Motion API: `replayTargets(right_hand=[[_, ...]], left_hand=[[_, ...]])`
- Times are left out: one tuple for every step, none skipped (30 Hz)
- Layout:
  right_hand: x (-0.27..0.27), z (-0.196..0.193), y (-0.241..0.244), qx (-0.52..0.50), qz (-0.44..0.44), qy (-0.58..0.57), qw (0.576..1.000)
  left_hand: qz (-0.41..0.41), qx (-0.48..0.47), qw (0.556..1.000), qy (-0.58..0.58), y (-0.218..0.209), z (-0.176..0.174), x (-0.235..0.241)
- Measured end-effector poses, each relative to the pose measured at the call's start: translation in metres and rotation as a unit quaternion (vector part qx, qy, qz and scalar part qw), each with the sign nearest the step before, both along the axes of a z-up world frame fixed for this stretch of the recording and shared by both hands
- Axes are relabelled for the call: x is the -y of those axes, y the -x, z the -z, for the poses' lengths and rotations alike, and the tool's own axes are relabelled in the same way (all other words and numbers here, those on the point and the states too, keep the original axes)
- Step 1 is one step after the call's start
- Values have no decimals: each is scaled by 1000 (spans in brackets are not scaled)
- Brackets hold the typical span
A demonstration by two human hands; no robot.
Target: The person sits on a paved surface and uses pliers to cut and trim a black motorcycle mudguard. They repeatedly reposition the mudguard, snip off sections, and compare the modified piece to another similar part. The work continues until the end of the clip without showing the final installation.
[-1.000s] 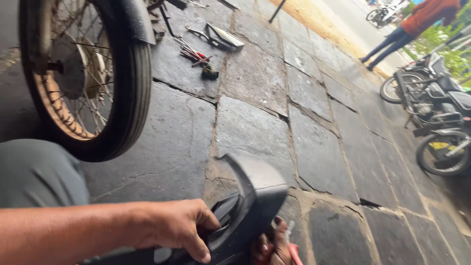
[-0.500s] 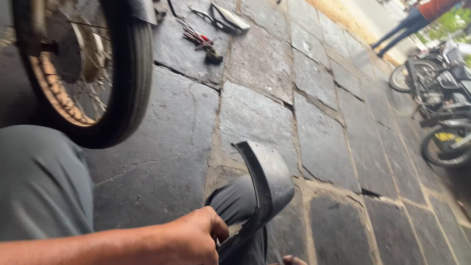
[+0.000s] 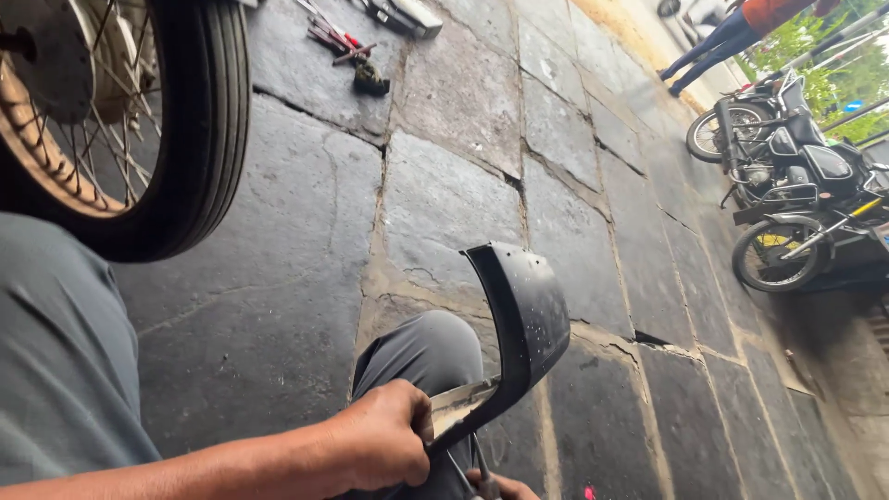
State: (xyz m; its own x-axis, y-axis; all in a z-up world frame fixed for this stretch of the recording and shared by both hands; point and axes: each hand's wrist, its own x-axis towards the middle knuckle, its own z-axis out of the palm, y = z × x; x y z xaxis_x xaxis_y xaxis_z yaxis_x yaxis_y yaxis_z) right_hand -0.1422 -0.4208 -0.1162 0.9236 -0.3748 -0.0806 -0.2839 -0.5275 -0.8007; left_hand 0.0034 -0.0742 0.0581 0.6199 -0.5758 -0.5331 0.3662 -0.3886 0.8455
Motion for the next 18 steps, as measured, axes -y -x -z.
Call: replayTargets(right_hand=[[6, 2, 2, -7, 9, 37, 999], [8, 6, -5, -9, 16, 73, 997], [10, 3, -13, -7, 13, 74, 997], [12, 1, -17, -52, 12, 51, 997], [14, -1, -22, -97, 13, 29, 995], [1, -17, -23, -98, 12, 30, 995], [-13, -33, -24, -85, 19, 17, 996], [-26, -49, -27, -71, 26, 4, 997], [-14, -36, -28, -70, 25, 4, 997], [-3, -23, -26, -58, -4, 33, 998], [8, -10, -24, -46, -32, 61, 997], [9, -10, -24, -46, -32, 61, 997], [10, -9, -24, -67, -25, 68, 995], [10, -9, -22, -89, -18, 74, 993], [1, -17, -20, -92, -18, 74, 993], [-9, -25, -19, -85, -1, 74, 994], [-18, -34, -19, -78, 15, 75, 994], [-11, -23, -16, -79, 16, 75, 994]], left_hand=[[-13, -19, 999, 38, 1, 7, 0], [-28, -32, 996, 75, -2, 13, -1], [-31, -31, 996, 77, -4, 13, -2], [-26, -53, 996, 73, -4, 14, -3], [-22, -75, 995, 69, -4, 15, -3], [-23, -76, 994, 70, -2, 14, -4], [-30, -59, 995, 73, -1, 14, -4], [-38, -40, 996, 77, -1, 13, -4], [-40, -40, 995, 78, -1, 12, -4], [-33, -37, 997, 60, -1, 12, -4], [-25, -35, 998, 43, 0, 12, -4], [-25, -36, 998, 44, 0, 11, -4], [-22, -37, 998, 43, 0, 11, -5], [-18, -40, 998, 42, 1, 10, -5], [-18, -43, 998, 43, 3, 9, -5], [-29, -33, 998, 36, 4, 8, -6], [-39, -23, 998, 30, 5, 7, -7], [-39, -24, 998, 30, 6, 13, -4]])
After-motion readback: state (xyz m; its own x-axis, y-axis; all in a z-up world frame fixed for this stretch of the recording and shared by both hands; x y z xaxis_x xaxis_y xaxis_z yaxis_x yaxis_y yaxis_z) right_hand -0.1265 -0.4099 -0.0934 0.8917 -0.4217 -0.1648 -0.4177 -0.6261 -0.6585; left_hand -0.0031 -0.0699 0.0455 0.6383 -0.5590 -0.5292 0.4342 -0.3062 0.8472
